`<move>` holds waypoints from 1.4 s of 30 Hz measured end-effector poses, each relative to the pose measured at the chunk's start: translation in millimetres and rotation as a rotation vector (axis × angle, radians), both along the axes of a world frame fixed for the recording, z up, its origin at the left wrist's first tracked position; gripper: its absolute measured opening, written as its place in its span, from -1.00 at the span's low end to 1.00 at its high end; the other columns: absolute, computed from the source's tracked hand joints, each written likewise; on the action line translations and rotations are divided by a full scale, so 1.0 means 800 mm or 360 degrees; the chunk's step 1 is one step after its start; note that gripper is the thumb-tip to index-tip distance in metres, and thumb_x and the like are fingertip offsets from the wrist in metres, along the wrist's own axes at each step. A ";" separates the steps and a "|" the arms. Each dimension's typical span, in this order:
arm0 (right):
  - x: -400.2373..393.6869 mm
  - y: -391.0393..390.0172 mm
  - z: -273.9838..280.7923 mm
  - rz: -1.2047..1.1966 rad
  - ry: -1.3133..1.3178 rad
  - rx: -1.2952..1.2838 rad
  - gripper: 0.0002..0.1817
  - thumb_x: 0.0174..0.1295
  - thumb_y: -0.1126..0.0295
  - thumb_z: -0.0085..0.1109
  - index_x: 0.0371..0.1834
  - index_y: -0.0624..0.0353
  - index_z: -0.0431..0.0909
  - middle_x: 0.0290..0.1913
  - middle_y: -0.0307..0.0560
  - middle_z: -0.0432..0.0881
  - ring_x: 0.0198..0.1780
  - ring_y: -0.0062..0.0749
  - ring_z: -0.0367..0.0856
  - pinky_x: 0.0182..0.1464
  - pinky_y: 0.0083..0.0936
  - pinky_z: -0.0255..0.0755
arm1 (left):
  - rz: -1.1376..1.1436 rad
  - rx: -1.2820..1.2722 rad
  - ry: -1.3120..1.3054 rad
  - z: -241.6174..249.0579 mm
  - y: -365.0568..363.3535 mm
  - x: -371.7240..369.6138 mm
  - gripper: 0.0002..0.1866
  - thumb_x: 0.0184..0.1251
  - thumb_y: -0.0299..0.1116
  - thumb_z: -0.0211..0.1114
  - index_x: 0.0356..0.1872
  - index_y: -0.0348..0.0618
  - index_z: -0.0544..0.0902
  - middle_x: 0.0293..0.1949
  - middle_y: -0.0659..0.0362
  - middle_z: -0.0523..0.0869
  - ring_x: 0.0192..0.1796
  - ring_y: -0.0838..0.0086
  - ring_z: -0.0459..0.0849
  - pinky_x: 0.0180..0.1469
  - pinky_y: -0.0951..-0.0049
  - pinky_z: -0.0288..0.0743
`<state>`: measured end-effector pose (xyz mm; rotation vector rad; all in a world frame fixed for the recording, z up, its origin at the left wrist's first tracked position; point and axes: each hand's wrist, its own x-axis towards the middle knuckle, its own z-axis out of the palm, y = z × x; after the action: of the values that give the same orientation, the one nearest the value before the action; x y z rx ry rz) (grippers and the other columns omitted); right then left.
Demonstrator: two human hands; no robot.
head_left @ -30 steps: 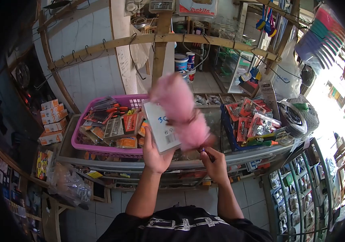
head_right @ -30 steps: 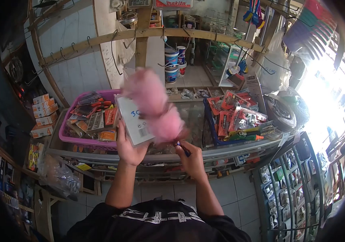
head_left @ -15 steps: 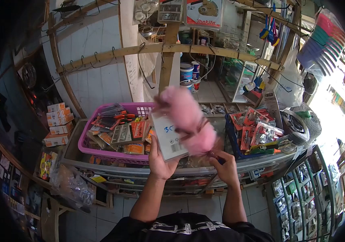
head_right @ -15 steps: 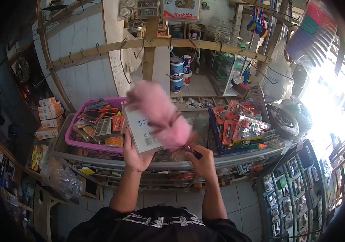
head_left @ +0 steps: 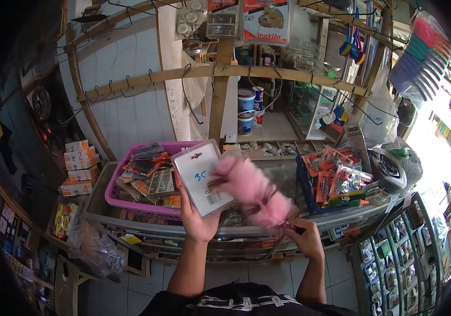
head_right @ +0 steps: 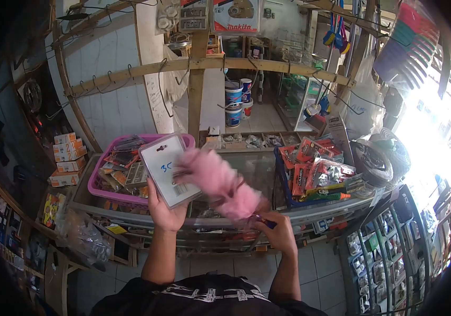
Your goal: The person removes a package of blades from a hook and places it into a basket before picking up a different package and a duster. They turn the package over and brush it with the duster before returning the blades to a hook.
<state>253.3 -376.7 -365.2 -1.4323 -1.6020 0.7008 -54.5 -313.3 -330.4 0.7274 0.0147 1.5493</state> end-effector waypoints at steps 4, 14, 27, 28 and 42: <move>-0.036 0.010 0.012 -0.0077 0.0161 0.0109 -0.68 0.22 0.48 0.53 0.01 0.42 0.79 -0.17 0.06 0.83 -0.10 -0.36 0.77 0.05 -0.39 0.59 | 0.0010 -0.0280 0.0049 -0.015 -0.006 0.023 -0.26 0.78 0.29 -0.20 0.71 0.06 0.26 0.56 0.11 0.51 0.55 0.09 0.52 0.54 -0.16 0.46; -0.060 0.017 0.025 0.0422 0.0118 0.0133 -0.73 0.31 0.50 0.48 0.01 0.42 0.74 -0.29 -0.01 0.74 -0.21 -0.43 0.75 -0.09 -0.42 0.62 | -0.0093 -0.0019 0.0331 -0.056 -0.003 0.042 -0.26 0.80 0.26 -0.22 0.75 0.06 0.18 0.61 0.20 0.46 0.58 0.24 0.48 0.56 -0.05 0.41; -0.087 0.014 0.002 0.0035 0.0369 -0.0068 -0.67 0.35 0.39 0.50 0.09 0.36 0.75 -0.26 0.10 0.79 -0.28 -0.34 0.72 -0.09 -0.37 0.61 | -0.0025 -0.0378 0.0004 -0.026 -0.014 0.077 -0.22 0.67 0.31 0.01 0.75 0.26 0.16 0.62 0.18 0.41 0.49 0.13 0.52 0.51 -0.21 0.44; -0.081 0.015 -0.004 0.0206 0.0267 0.0073 -0.68 0.36 0.39 0.49 0.09 0.36 0.75 -0.27 0.09 0.79 -0.28 -0.37 0.72 -0.10 -0.37 0.61 | -0.0183 -0.0290 -0.0052 -0.028 -0.009 0.080 -0.23 0.69 0.31 -0.02 0.74 0.22 0.19 0.60 0.18 0.44 0.50 0.16 0.53 0.53 -0.15 0.43; -0.051 0.021 -0.035 0.0044 0.0328 -0.0107 -0.61 0.37 0.36 0.48 0.16 0.41 0.75 -0.24 -0.04 0.80 -0.22 -0.57 0.69 -0.09 -0.46 0.57 | -0.0168 -0.0458 -0.0019 -0.049 -0.016 0.081 -0.35 0.71 0.15 0.08 0.61 0.02 0.41 0.46 0.08 0.60 0.49 0.23 0.59 0.51 -0.02 0.49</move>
<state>212.5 -359.6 -393.2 -1.3409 -1.4522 0.8962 10.0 -326.0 -369.5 0.4832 0.1840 1.4137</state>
